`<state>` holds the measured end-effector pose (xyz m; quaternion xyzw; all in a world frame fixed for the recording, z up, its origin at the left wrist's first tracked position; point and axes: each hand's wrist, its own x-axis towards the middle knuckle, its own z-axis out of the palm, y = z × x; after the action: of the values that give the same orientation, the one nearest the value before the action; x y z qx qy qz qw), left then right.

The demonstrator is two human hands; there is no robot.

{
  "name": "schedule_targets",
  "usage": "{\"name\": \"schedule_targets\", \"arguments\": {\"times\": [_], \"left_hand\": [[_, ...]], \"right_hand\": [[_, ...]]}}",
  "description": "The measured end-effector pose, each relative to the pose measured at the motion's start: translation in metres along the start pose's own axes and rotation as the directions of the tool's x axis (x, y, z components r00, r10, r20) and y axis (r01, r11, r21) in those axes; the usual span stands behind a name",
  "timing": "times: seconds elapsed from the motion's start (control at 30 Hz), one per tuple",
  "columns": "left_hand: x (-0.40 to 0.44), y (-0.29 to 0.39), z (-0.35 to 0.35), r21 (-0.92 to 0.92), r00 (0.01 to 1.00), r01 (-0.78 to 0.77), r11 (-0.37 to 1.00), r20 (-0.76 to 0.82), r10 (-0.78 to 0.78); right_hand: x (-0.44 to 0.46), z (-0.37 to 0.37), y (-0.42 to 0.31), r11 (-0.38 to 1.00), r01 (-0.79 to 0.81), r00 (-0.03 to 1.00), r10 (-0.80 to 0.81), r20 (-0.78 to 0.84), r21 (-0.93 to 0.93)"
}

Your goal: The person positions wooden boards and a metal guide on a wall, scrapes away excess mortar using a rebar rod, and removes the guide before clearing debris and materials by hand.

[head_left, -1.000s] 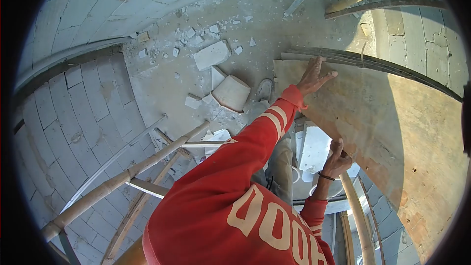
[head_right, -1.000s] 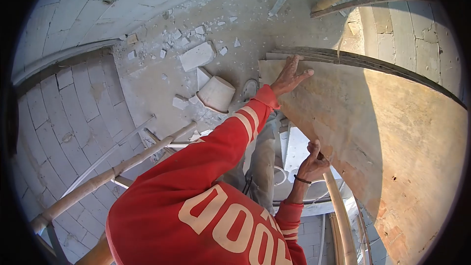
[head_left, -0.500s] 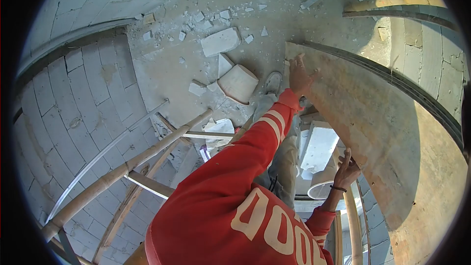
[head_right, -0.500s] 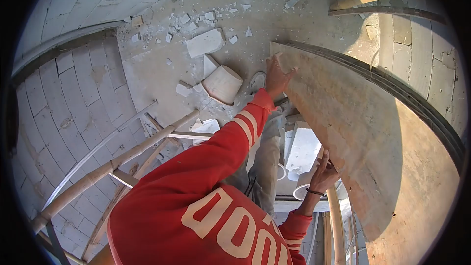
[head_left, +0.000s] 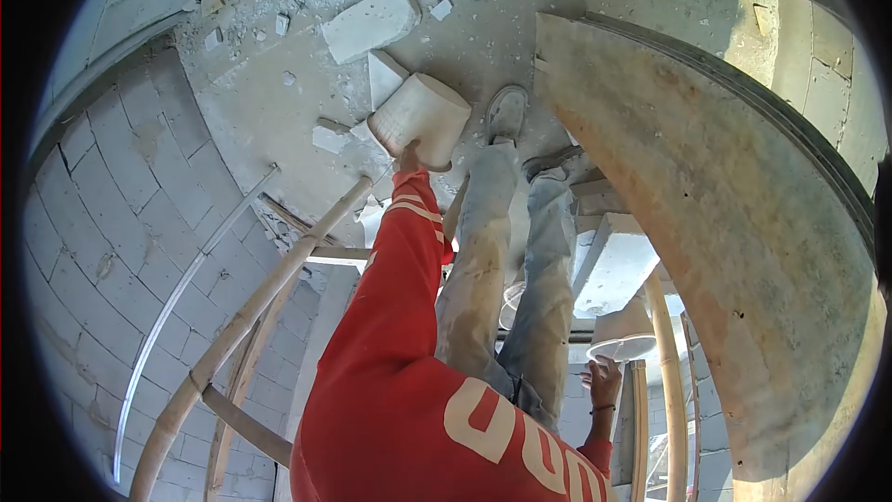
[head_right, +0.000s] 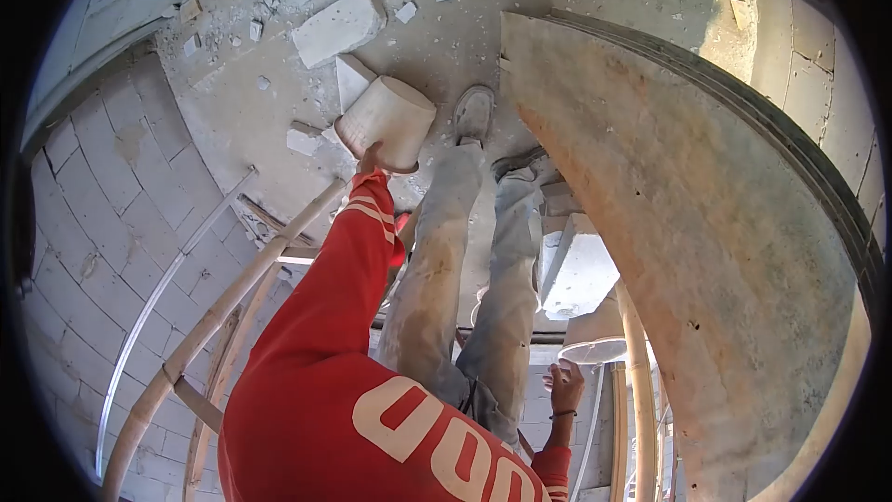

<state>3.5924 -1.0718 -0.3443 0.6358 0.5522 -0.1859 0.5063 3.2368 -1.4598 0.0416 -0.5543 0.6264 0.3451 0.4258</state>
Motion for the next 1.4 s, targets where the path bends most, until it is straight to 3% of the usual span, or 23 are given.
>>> {"name": "schedule_targets", "arguments": {"times": [0.13,0.2,0.23,0.27,0.33,0.4,0.47,0.53,0.6,0.67,0.73,0.8,0.83,0.87,0.9,0.93,1.0,1.03,1.17,1.23,1.37,1.4], "left_hand": [[-0.012,0.014,0.039,-0.03,0.957,-0.289,0.957,-0.001,0.289],[-0.026,0.028,0.062,0.137,0.939,-0.33,0.934,-0.055,0.34],[-0.033,0.032,0.073,0.245,0.936,-0.314,0.917,-0.085,0.343],[-0.047,0.035,0.085,0.458,0.926,-0.247,0.854,-0.147,0.347],[-0.131,0.066,0.094,0.471,0.918,-0.327,0.819,-0.046,0.393],[-0.159,0.036,0.1,0.538,0.852,-0.442,0.718,0.003,0.523],[-0.2,0.014,0.098,0.619,0.855,-0.448,0.645,0.085,0.512],[-0.232,-0.021,0.08,0.694,0.488,-0.711,0.113,0.371,0.79],[-0.307,-0.018,0.063,0.657,0.597,-0.698,0.284,0.316,0.737],[-0.368,-0.022,0.04,0.588,0.584,-0.751,0.3,0.38,0.717],[-0.437,-0.011,0.01,0.574,0.585,-0.774,0.267,0.488,0.648],[-0.471,-0.032,-0.012,0.569,0.479,-0.81,0.141,0.503,0.719],[-0.489,-0.038,-0.025,0.587,0.492,-0.793,0.164,0.458,0.741],[-0.504,-0.042,-0.037,0.546,0.43,-0.833,0.086,0.543,0.721],[-0.516,-0.044,-0.049,0.501,0.372,-0.865,0.016,0.62,0.691],[-0.53,-0.037,-0.06,0.533,0.404,-0.844,0.051,0.57,0.716],[-0.545,-0.012,-0.082,0.31,0.381,-0.922,0.231,0.63,0.676],[-0.545,-0.013,-0.088,0.224,0.265,-0.962,0.157,0.623,0.736],[-0.554,-0.027,-0.114,0.143,0.288,-0.956,0.255,0.607,0.741],[-0.566,-0.024,-0.136,-0.005,0.302,-0.914,0.405,0.658,0.69],[-0.576,-0.029,-0.169,-0.144,0.381,-0.839,0.524,0.532,0.756],[-0.576,-0.029,-0.178,-0.32,0.472,-0.694,0.645,0.474,0.743]], "right_hand": [[0.001,0.005,0.021,0.999,-0.051,0.998,0.051,0.036,0.0],[0.011,0.008,0.018,0.9,0.41,0.911,-0.411,0.028,-0.15],[-0.001,0.013,-0.023,0.967,0.251,0.967,-0.253,0.042,0.032],[-0.002,0.018,-0.042,0.961,0.274,0.96,-0.275,0.044,0.03],[0.0,0.021,-0.071,0.951,0.291,0.954,-0.297,0.05,0.106],[0.003,0.026,-0.094,0.913,0.37,0.921,-0.385,0.061,0.171],[-0.002,0.029,-0.116,0.872,0.451,0.878,-0.472,0.08,0.188],[-0.006,0.032,-0.125,0.827,0.511,0.842,-0.537,0.059,0.236],[-0.019,0.029,-0.143,0.774,0.601,0.781,-0.622,0.058,0.202],[-0.038,0.024,-0.159,0.706,0.689,0.705,-0.705,0.073,0.163],[-0.062,0.02,-0.175,0.602,0.798,0.602,-0.798,0.002,-0.036],[-0.071,0.014,-0.182,0.495,0.851,0.493,-0.868,-0.057,-0.175],[-0.077,0.011,-0.186,0.507,0.846,0.497,-0.862,-0.097,-0.167],[-0.08,0.008,-0.191,0.516,0.842,0.5,-0.856,-0.131,-0.157],[-0.066,0.006,-0.19,0.436,0.888,0.415,-0.897,-0.152,-0.148],[-0.052,0.001,-0.188,0.352,0.926,0.329,-0.929,-0.168,-0.139],[-0.077,-0.021,-0.196,0.688,0.684,0.701,-0.712,0.043,0.24],[-0.082,-0.026,-0.197,0.722,0.657,0.719,-0.686,0.106,0.215],[-0.113,-0.027,-0.186,0.724,0.649,0.722,-0.683,0.111,0.232],[-0.112,-0.025,-0.182,0.762,0.576,0.682,-0.647,0.341,0.294],[-0.14,-0.001,-0.165,0.739,0.651,0.641,-0.656,0.397,0.17],[-0.149,0.005,-0.159,0.729,0.667,0.626,-0.66,0.416,0.153]]}}
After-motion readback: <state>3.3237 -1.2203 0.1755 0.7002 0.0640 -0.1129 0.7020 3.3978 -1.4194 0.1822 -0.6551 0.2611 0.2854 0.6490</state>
